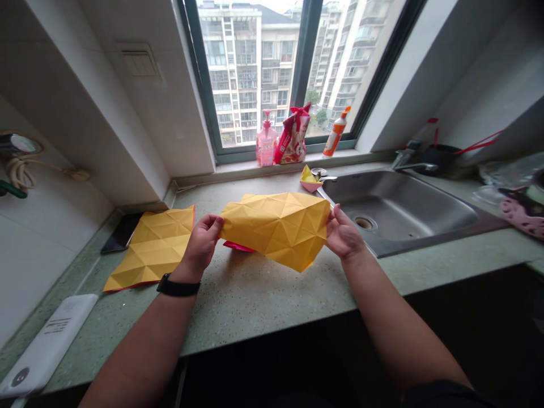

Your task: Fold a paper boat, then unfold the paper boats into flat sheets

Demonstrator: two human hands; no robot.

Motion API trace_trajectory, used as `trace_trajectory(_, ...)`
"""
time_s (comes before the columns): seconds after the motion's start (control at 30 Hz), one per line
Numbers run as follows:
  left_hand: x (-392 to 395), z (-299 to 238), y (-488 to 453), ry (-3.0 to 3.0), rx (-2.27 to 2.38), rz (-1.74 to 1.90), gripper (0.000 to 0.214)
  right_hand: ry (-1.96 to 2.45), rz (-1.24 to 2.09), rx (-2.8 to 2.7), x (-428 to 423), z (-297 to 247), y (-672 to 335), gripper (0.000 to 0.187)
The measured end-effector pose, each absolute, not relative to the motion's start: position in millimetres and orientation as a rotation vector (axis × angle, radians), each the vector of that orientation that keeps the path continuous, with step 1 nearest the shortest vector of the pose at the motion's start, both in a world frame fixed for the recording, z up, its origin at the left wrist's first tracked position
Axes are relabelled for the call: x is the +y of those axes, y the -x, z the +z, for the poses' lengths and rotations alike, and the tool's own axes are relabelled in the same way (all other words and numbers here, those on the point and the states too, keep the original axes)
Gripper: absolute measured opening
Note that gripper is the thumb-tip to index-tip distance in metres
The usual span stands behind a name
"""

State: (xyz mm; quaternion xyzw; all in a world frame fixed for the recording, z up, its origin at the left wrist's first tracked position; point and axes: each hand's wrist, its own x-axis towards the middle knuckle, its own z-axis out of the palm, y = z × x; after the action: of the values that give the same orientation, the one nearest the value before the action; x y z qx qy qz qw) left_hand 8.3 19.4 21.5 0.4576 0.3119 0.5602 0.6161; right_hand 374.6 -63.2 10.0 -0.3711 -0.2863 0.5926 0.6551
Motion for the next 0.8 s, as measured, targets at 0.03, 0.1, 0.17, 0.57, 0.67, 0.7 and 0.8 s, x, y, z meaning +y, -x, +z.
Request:
trace_trajectory(0.03, 21.1, 19.7, -8.5, -1.056, 0.735, 1.333, 0.049, 0.84, 1.386, -0.66, -64.5, 10.3, -373.1, 0.045)
trace_trajectory(0.1, 24.8, 15.9, -8.7, -1.055, 0.781, 1.424, 0.049, 0.874, 1.522, -0.705, -67.5, 10.9, -367.9, 0.046)
trace_trajectory(0.17, 27.9, 12.5, -9.1, -1.042, 0.827, 1.494, 0.049, 0.938, 1.657, -0.758, -70.2, 11.6, -361.2, 0.047)
trace_trajectory(0.57, 24.4, 12.3, -11.6, -1.06, 0.859, 1.534, 0.048, 1.058, 1.679, -0.77, -69.8, 15.1, -356.0, 0.066)
trace_trajectory(0.67, 24.0, 13.6, -11.1, -1.06, 0.854, 1.546, 0.045, 1.048, 1.668, -0.786, -70.1, 15.3, -355.6, 0.073)
trace_trajectory(0.7, 24.0, 14.2, -10.7, -1.057, 0.85, 1.554, 0.044, 1.043, 1.666, -0.796, -70.7, 15.6, -355.3, 0.075)
trace_trajectory(0.8, 24.7, 17.0, -9.2, -1.042, 0.841, 1.585, 0.039, 1.035, 1.683, -0.844, -73.2, 17.0, -355.0, 0.081)
